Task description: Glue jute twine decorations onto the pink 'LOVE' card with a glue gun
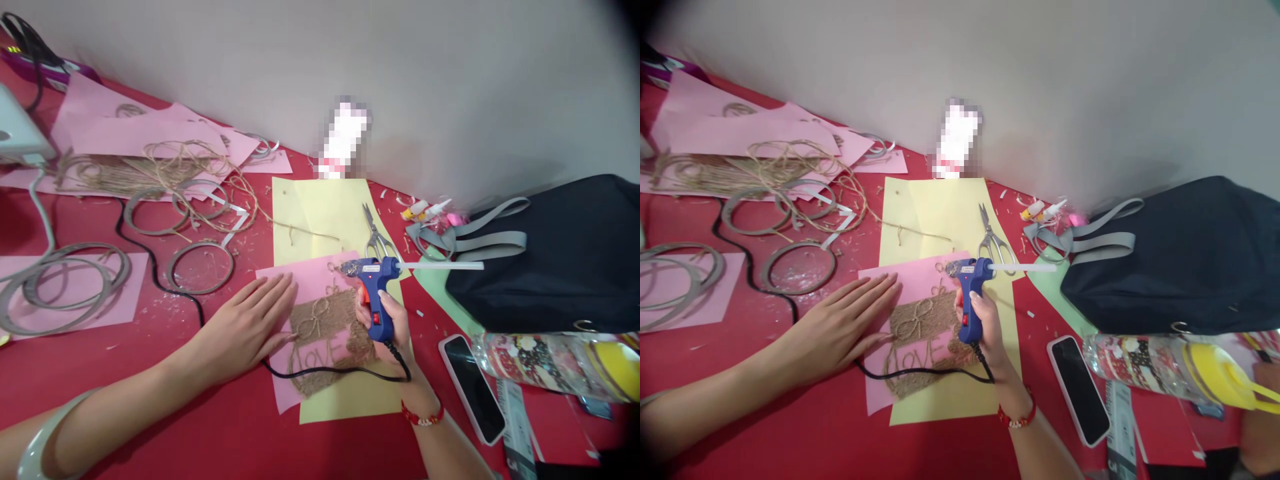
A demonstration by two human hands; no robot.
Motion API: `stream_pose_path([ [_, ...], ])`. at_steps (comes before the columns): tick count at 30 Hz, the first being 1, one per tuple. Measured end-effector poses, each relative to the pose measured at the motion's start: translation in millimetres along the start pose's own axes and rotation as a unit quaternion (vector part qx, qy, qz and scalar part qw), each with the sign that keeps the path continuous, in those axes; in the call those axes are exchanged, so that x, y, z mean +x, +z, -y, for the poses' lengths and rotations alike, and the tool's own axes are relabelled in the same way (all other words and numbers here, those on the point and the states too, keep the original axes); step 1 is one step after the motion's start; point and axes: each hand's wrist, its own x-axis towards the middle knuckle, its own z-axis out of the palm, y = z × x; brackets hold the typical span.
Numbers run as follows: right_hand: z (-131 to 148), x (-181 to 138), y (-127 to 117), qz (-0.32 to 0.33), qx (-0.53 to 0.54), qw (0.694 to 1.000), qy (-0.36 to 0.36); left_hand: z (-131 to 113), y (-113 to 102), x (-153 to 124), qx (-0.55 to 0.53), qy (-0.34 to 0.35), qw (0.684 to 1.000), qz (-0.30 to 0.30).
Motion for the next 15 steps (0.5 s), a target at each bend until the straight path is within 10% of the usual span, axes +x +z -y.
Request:
stream_pose_path([
  [15,-2.1,1.1,4.3,-0.025,0.07,0.997,-0.007,0.7,0.2,-1.0,0.0,0.001,1.0,-0.006],
])
